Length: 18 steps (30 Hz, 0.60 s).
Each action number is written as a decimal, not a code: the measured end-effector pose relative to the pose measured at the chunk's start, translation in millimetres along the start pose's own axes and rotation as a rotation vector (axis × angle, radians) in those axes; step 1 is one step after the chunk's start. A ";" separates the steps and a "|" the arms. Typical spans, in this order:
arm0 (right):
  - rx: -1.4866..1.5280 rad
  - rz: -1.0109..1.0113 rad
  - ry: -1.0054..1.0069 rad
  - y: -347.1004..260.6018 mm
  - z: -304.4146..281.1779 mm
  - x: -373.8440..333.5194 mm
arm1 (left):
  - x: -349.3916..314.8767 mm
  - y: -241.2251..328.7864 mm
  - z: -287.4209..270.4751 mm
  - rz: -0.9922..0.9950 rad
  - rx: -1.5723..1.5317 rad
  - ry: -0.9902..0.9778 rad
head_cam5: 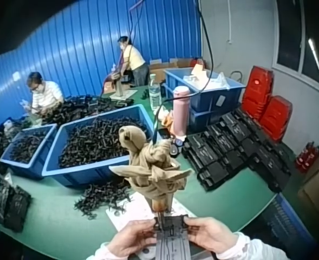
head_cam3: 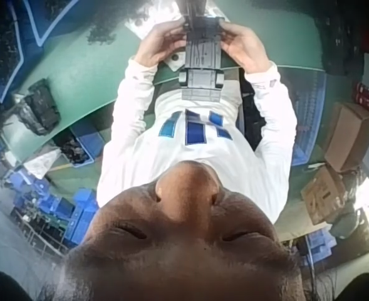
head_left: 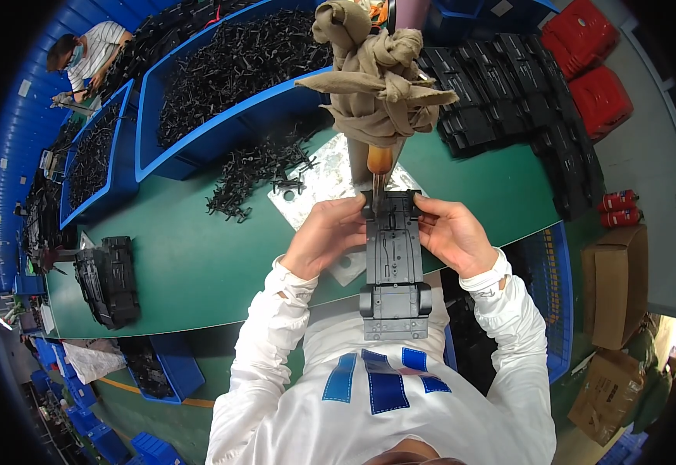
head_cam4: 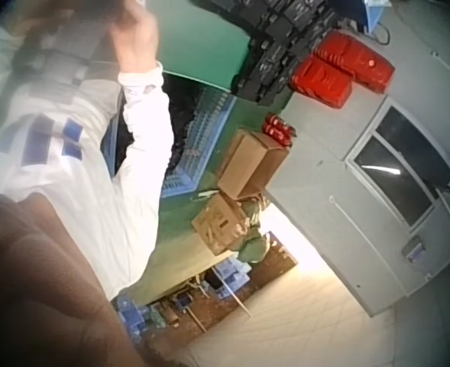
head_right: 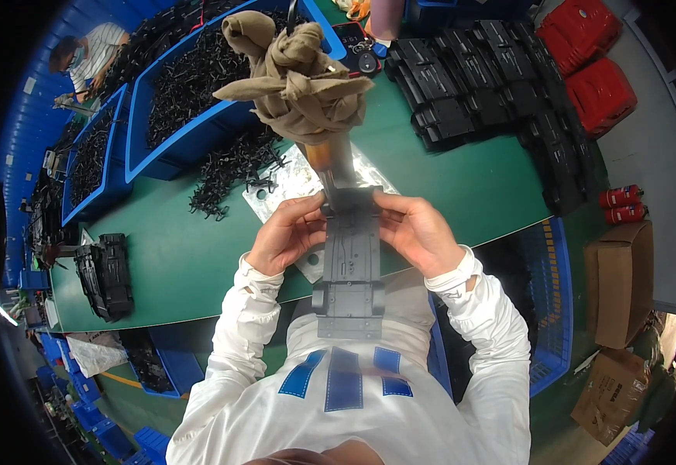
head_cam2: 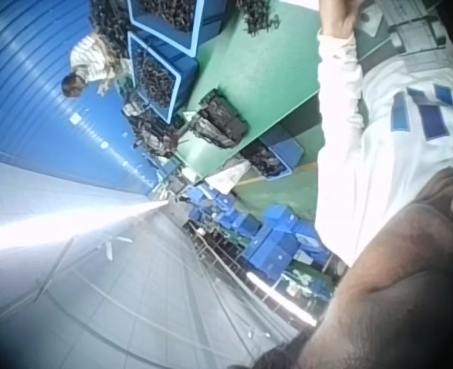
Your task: Assembling parts of a toy truck and using a pneumatic screwdriver to secure them.
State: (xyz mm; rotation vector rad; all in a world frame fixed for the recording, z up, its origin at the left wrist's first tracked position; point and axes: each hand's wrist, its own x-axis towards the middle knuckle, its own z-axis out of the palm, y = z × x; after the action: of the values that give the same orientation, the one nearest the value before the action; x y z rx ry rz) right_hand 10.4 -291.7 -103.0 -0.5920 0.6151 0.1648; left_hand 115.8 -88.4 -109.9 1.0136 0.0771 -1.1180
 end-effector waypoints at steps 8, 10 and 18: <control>-0.001 -0.002 -0.006 0.9 0.1 -0.1 | 0.2 -1.3 -0.3 0.003 -0.001 0.034; -0.007 -0.007 0.000 0.6 1.7 -0.7 | 0.8 -1.8 -1.5 0.002 -0.001 0.035; -0.004 -0.004 -0.001 1.1 -0.8 1.0 | -1.5 0.5 3.0 0.004 0.005 0.049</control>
State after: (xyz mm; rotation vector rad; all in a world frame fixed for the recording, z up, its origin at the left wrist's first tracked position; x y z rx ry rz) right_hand 10.5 -291.3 -104.6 -0.5971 0.6130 0.1622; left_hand 114.3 -89.5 -107.0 1.0447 0.1113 -1.0901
